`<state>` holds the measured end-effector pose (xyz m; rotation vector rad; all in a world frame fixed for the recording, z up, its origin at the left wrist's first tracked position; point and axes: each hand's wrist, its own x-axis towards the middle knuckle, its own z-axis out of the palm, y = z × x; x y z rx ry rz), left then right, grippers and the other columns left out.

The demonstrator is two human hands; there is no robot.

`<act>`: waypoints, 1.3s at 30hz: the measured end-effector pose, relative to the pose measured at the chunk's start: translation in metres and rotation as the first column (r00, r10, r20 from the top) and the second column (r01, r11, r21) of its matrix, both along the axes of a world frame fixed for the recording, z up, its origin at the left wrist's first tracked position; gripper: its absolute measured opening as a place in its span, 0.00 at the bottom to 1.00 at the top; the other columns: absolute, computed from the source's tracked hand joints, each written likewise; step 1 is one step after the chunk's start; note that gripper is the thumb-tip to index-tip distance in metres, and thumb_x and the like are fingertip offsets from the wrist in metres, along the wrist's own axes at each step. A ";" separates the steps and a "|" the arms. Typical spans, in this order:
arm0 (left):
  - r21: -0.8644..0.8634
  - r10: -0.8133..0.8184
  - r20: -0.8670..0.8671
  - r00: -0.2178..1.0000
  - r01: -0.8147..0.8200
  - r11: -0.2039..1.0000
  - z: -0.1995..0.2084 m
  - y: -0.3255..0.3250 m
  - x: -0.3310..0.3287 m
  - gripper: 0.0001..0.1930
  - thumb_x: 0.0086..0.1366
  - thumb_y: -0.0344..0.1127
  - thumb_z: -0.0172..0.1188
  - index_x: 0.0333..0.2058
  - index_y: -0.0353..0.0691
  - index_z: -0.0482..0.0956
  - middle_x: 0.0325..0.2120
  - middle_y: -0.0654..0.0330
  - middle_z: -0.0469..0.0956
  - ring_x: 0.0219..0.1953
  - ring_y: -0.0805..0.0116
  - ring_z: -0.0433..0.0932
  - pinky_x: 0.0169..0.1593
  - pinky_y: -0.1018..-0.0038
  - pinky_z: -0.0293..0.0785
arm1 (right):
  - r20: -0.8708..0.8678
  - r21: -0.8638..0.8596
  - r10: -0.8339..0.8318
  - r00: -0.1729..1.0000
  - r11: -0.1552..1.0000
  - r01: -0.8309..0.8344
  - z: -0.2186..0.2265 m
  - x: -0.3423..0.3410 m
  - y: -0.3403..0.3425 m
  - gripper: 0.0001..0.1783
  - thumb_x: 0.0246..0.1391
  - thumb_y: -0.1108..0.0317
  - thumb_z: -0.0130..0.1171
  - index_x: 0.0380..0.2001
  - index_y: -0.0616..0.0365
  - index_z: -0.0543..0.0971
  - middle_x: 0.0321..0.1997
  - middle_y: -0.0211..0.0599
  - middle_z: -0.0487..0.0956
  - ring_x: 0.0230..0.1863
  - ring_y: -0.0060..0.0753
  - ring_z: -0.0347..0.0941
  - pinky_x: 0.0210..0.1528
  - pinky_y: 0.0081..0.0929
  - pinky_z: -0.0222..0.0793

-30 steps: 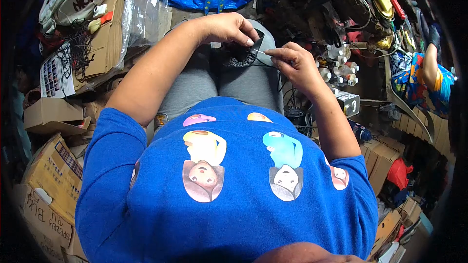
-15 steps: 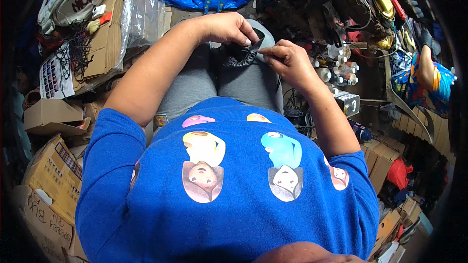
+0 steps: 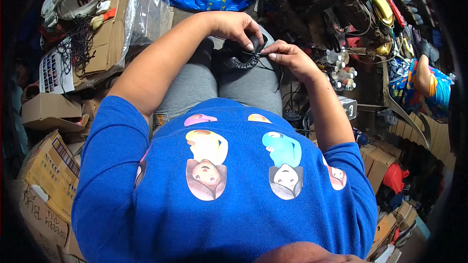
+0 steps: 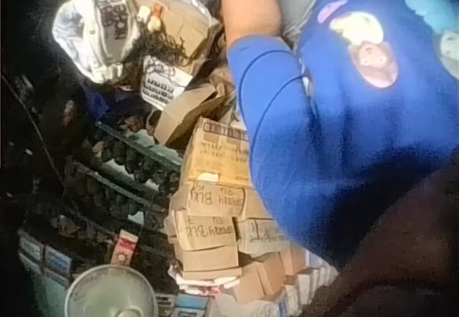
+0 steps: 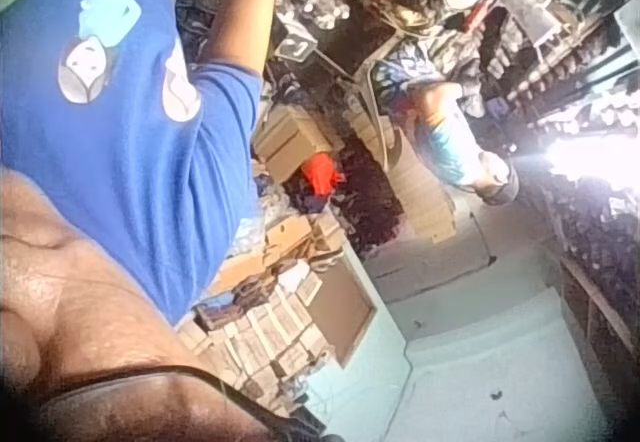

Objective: Hand stitching the upper part of a black leather shoe using a needle and thread.

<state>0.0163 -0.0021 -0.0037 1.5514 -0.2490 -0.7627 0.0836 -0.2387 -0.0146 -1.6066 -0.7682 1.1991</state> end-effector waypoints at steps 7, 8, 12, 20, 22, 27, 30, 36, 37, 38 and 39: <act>0.051 0.030 0.081 0.996 -0.034 0.998 -0.016 0.002 -0.001 0.18 0.51 0.29 0.64 0.42 0.34 0.76 0.32 0.63 0.78 0.34 0.77 0.74 0.41 0.78 0.70 | -0.070 -0.010 -0.067 0.995 0.998 0.067 -0.003 -0.004 0.002 0.10 0.50 0.71 0.58 0.38 0.57 0.81 0.39 0.30 0.74 0.45 0.25 0.68 0.51 0.22 0.59; 0.046 0.029 0.086 0.996 -0.033 0.998 -0.015 0.002 -0.001 0.18 0.50 0.28 0.64 0.42 0.33 0.76 0.33 0.62 0.79 0.36 0.76 0.74 0.43 0.77 0.70 | -0.065 -0.011 -0.064 0.996 0.998 0.064 -0.003 -0.006 0.002 0.10 0.50 0.71 0.58 0.38 0.57 0.81 0.39 0.30 0.74 0.45 0.25 0.68 0.51 0.22 0.59; 0.160 0.093 0.211 0.973 -0.128 0.979 -0.006 -0.002 -0.009 0.19 0.49 0.27 0.63 0.43 0.33 0.76 0.33 0.59 0.78 0.36 0.69 0.75 0.44 0.75 0.70 | 0.077 0.051 -0.164 0.983 0.986 0.160 0.001 -0.026 0.008 0.11 0.47 0.72 0.61 0.36 0.56 0.81 0.33 0.28 0.73 0.38 0.21 0.69 0.41 0.19 0.64; 0.277 0.282 0.707 0.648 -0.621 0.734 0.005 0.001 -0.082 0.18 0.47 0.21 0.57 0.39 0.42 0.79 0.30 0.59 0.74 0.34 0.64 0.74 0.40 0.72 0.70 | 0.683 0.015 -0.081 0.726 0.995 0.097 0.024 -0.050 0.001 0.17 0.39 0.75 0.61 0.37 0.47 0.81 0.25 0.33 0.69 0.30 0.32 0.68 0.34 0.27 0.64; 0.292 0.314 0.645 0.697 -0.604 0.742 0.009 -0.007 -0.097 0.16 0.48 0.21 0.57 0.37 0.43 0.79 0.29 0.59 0.74 0.34 0.64 0.74 0.40 0.71 0.70 | 0.736 0.008 -0.069 0.674 0.996 0.092 0.026 -0.060 0.000 0.19 0.38 0.75 0.61 0.38 0.46 0.81 0.26 0.34 0.69 0.31 0.34 0.68 0.37 0.30 0.63; 0.340 0.192 0.826 0.530 -0.739 0.581 -0.003 -0.017 -0.105 0.12 0.48 0.25 0.60 0.33 0.45 0.81 0.25 0.60 0.71 0.33 0.60 0.72 0.38 0.69 0.68 | 0.859 -0.028 -0.038 0.511 0.992 0.120 0.027 -0.075 0.002 0.22 0.40 0.72 0.59 0.42 0.42 0.79 0.28 0.32 0.69 0.36 0.32 0.67 0.46 0.32 0.55; 0.300 0.188 0.864 0.467 -0.777 0.554 -0.009 -0.017 -0.099 0.11 0.48 0.27 0.60 0.32 0.47 0.82 0.24 0.61 0.70 0.33 0.62 0.70 0.38 0.70 0.66 | 0.719 -0.046 -0.080 0.690 0.986 0.162 0.024 -0.069 0.002 0.22 0.41 0.75 0.57 0.42 0.43 0.80 0.28 0.34 0.69 0.34 0.32 0.68 0.43 0.29 0.60; 0.216 0.291 0.803 0.519 -0.710 0.670 -0.022 -0.012 -0.086 0.10 0.48 0.30 0.62 0.30 0.54 0.83 0.22 0.64 0.68 0.32 0.63 0.69 0.39 0.68 0.66 | 0.447 -0.106 -0.023 0.894 0.991 0.079 0.024 -0.034 0.002 0.24 0.42 0.84 0.48 0.43 0.50 0.80 0.30 0.27 0.66 0.35 0.21 0.64 0.42 0.16 0.61; 0.236 0.286 0.793 0.538 -0.704 0.670 -0.024 -0.012 -0.086 0.11 0.48 0.30 0.62 0.31 0.55 0.83 0.23 0.64 0.68 0.32 0.63 0.69 0.39 0.68 0.66 | 0.417 -0.117 -0.006 0.909 0.991 0.061 0.025 -0.030 0.003 0.26 0.40 0.85 0.47 0.42 0.50 0.80 0.30 0.27 0.66 0.36 0.21 0.64 0.42 0.16 0.61; 0.236 0.286 0.793 0.538 -0.704 0.670 -0.025 -0.012 -0.085 0.11 0.48 0.30 0.62 0.31 0.55 0.83 0.23 0.64 0.68 0.32 0.63 0.69 0.39 0.68 0.66 | 0.385 -0.127 0.009 0.923 0.991 0.043 0.025 -0.027 0.004 0.27 0.38 0.86 0.45 0.41 0.50 0.80 0.31 0.27 0.65 0.36 0.21 0.64 0.43 0.16 0.61; 0.247 0.278 0.791 0.545 -0.700 0.670 -0.026 -0.012 -0.085 0.11 0.48 0.30 0.62 0.31 0.56 0.83 0.23 0.64 0.68 0.33 0.63 0.69 0.39 0.68 0.66 | 0.388 -0.134 0.015 0.922 0.990 0.040 0.024 -0.025 0.005 0.28 0.36 0.87 0.45 0.41 0.50 0.80 0.30 0.26 0.65 0.35 0.21 0.64 0.42 0.16 0.61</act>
